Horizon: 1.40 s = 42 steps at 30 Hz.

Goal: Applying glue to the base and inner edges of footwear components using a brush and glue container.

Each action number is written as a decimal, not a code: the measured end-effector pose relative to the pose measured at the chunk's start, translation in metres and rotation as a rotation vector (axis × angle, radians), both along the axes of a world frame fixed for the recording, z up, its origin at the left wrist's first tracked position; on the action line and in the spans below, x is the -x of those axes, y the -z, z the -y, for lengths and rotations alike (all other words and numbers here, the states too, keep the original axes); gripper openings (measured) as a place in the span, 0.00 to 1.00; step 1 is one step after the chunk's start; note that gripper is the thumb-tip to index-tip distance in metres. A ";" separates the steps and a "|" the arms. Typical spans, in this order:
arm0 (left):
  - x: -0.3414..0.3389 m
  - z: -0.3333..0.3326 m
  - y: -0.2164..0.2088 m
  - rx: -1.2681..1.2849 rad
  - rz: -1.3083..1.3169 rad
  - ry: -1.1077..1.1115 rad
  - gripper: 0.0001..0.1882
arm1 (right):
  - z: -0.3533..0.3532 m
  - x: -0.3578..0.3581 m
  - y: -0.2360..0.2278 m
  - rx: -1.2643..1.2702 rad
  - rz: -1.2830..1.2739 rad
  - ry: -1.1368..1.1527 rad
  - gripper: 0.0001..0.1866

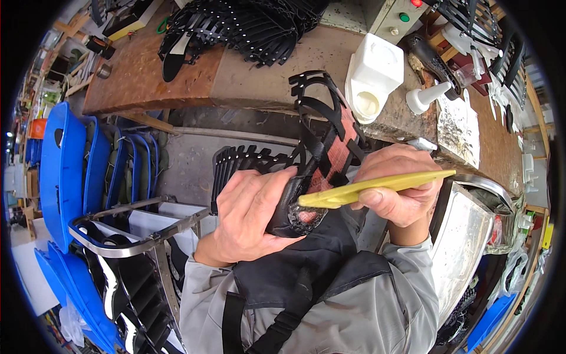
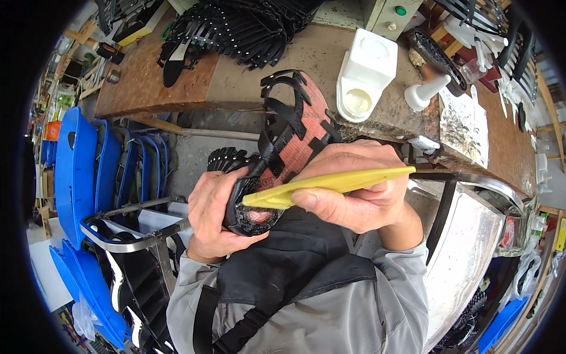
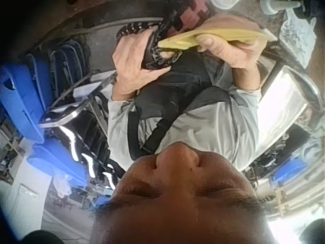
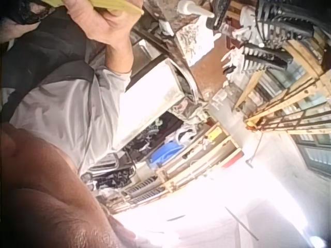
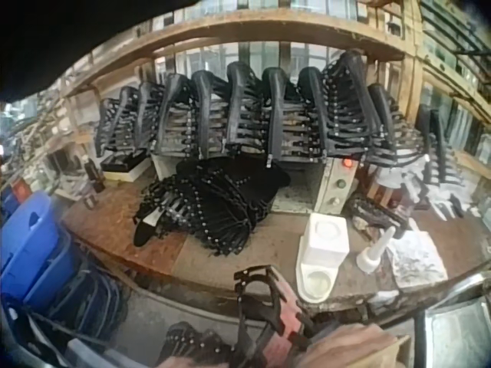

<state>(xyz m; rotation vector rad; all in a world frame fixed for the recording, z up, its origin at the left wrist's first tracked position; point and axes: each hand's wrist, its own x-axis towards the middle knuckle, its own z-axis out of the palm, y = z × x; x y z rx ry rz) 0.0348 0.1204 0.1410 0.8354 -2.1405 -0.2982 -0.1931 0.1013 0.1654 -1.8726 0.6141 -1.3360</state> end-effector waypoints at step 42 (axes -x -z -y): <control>-0.001 0.008 0.004 -0.427 -0.110 0.305 0.38 | 0.020 0.005 -0.002 0.180 0.107 -0.287 0.08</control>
